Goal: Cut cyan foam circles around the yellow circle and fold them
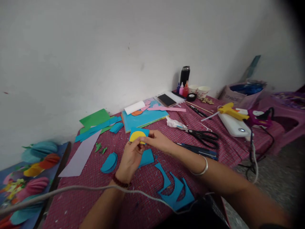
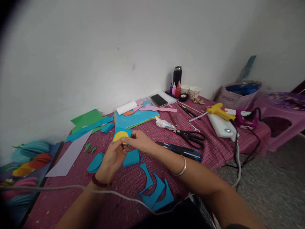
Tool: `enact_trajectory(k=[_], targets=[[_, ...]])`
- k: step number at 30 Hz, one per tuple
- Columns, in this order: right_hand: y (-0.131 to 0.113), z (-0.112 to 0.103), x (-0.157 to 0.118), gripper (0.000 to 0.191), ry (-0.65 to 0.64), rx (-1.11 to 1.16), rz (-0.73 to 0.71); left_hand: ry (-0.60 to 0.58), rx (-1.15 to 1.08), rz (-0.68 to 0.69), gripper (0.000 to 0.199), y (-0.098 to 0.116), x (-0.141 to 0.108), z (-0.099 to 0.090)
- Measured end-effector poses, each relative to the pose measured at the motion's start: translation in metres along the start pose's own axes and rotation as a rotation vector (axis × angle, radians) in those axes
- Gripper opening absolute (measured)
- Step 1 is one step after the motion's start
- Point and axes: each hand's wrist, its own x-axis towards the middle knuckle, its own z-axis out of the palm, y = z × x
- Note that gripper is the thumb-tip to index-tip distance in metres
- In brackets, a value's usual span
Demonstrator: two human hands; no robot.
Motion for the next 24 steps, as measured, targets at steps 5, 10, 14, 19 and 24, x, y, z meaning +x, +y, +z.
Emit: enact_trajectory(k=[5, 10, 14, 19, 24], targets=[[0.002, 0.004, 0.002, 0.023, -0.042, -0.024, -0.088, 0.095, 0.048, 0.125, 0.015, 0.004, -0.014, 0.009], [-0.007, 0.01, -0.011, 0.024, -0.133, -0.072, -0.069, 0.137, -0.003, 0.018, 0.006, 0.017, -0.041, 0.017], [-0.028, 0.007, -0.042, 0.027, -0.093, -0.374, -0.174, 0.172, -0.082, 0.006, 0.013, 0.013, -0.076, 0.038], [-0.046, -0.005, -0.076, 0.016, -0.069, -0.698, -0.25, 0.193, -0.264, -0.045, 0.013, -0.015, -0.102, 0.059], [-0.047, -0.006, -0.088, 0.012, -0.075, -0.784, -0.27, 0.181, -0.148, 0.158, 0.008, -0.031, -0.107, 0.053]])
